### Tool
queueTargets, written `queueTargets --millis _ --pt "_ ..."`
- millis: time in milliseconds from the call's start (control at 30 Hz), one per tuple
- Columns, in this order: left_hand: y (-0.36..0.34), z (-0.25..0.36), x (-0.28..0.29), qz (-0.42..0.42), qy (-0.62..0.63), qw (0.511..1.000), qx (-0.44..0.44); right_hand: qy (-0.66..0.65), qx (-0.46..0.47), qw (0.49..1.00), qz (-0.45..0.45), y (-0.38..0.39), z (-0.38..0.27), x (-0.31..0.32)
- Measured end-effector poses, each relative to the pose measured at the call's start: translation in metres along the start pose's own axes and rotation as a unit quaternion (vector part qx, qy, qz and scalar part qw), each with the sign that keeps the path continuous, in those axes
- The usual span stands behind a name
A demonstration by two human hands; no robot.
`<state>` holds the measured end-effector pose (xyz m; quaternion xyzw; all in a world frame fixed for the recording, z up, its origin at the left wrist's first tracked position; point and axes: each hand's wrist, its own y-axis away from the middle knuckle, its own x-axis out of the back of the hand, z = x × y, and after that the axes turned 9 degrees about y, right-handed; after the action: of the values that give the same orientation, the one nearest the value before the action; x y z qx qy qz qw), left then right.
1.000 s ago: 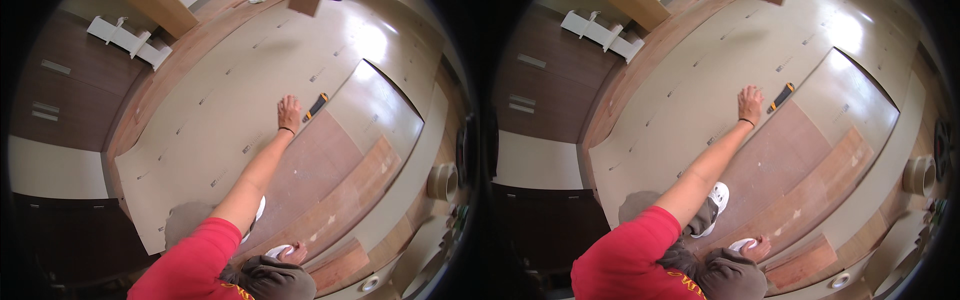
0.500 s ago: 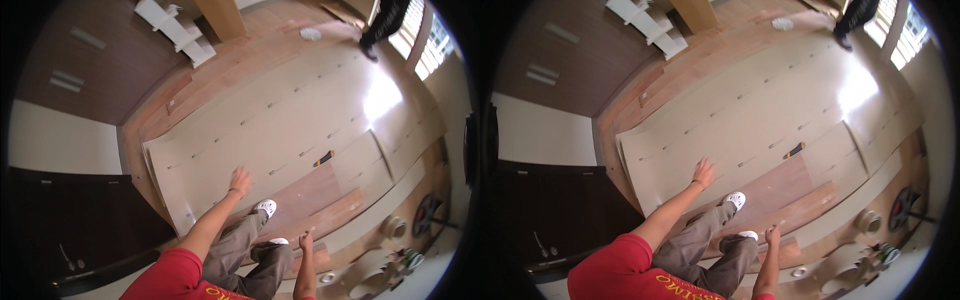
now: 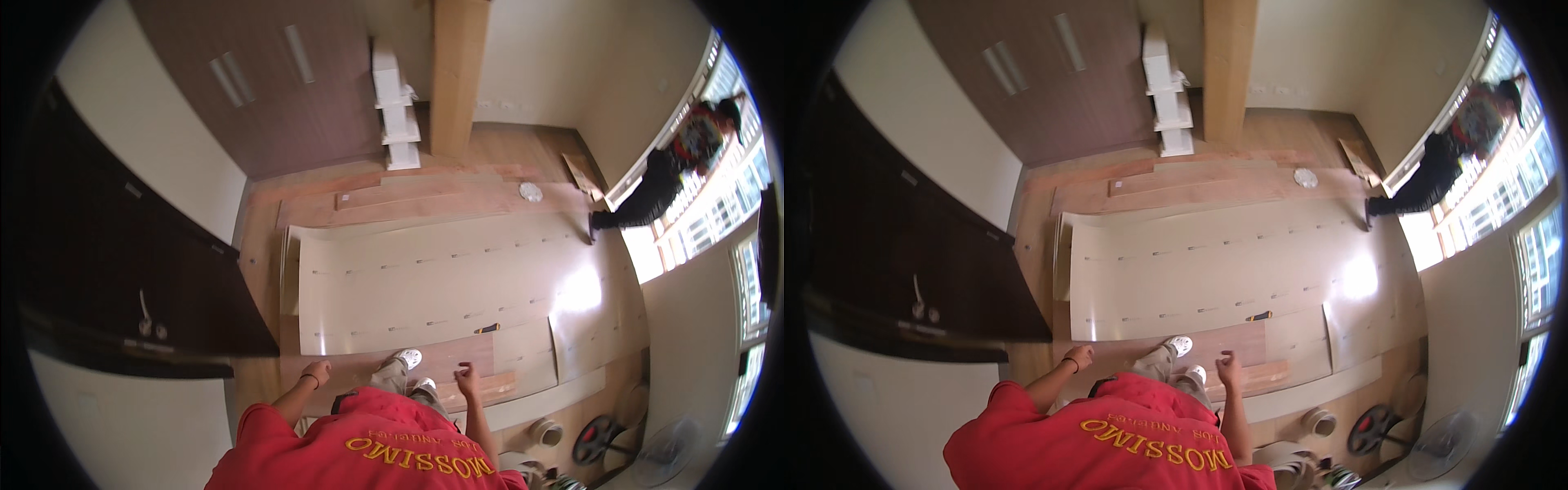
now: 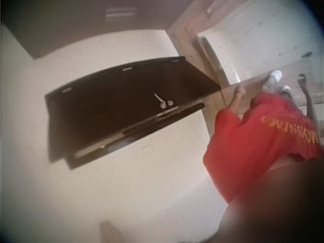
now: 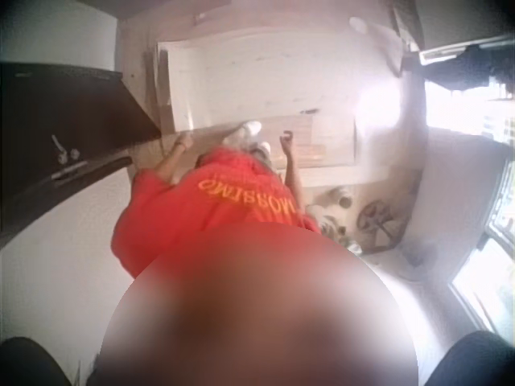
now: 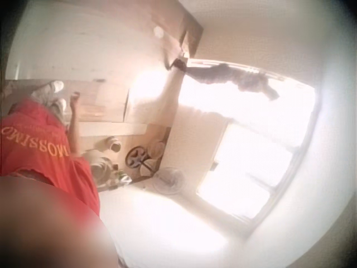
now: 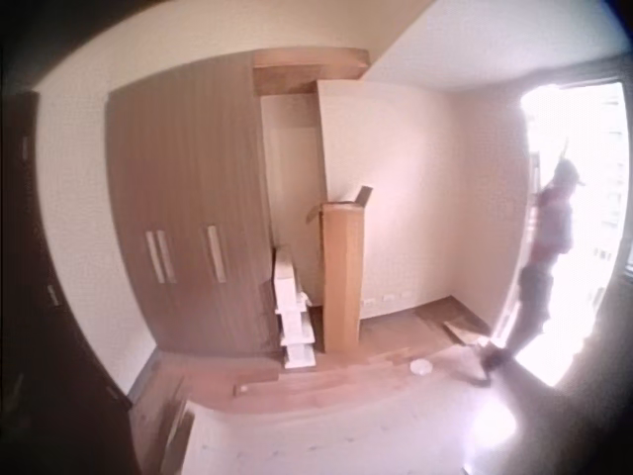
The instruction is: The person kneels on the floor and handles wooden flooring planks and underlayment sheets, arranging and stacking them in preparation for installation. Another person is visible nearby working with similar materials.
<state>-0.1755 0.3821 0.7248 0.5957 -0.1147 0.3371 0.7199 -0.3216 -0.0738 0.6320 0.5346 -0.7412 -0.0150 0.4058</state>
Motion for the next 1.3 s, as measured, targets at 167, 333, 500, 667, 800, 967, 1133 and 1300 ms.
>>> queueTargets --millis 167,333,500,667,800,967,1133,1300 --pt "0.094 -0.041 -0.089 0.035 0.171 0.982 0.068 0.104 0.035 0.964 -0.242 0.031 0.048 0.004" --pt "0.160 -0.087 -0.214 0.136 0.296 0.938 0.120 0.275 0.050 0.909 -0.308 0.026 0.155 0.040" --pt "0.222 -0.102 -0.333 0.130 0.434 0.846 0.283 0.262 0.188 0.915 -0.243 -0.009 0.127 0.069" --pt "0.234 -0.078 -0.394 0.170 0.504 0.784 0.320 0.318 0.139 0.874 -0.341 -0.002 -0.024 0.060" --pt "0.210 -0.059 -0.414 0.209 0.533 0.773 0.272 0.309 0.225 0.856 -0.348 -0.032 -0.065 0.006" --pt "0.182 -0.059 -0.429 0.269 0.595 0.712 0.260 0.307 0.353 0.835 -0.292 -0.004 -0.150 -0.070" --pt "0.183 -0.092 -0.405 0.244 0.597 0.714 0.272 0.363 0.313 0.784 -0.394 0.014 -0.196 -0.129" --pt "0.187 -0.155 -0.321 0.241 0.629 0.665 0.322 0.515 0.339 0.671 -0.412 -0.018 -0.194 -0.186"
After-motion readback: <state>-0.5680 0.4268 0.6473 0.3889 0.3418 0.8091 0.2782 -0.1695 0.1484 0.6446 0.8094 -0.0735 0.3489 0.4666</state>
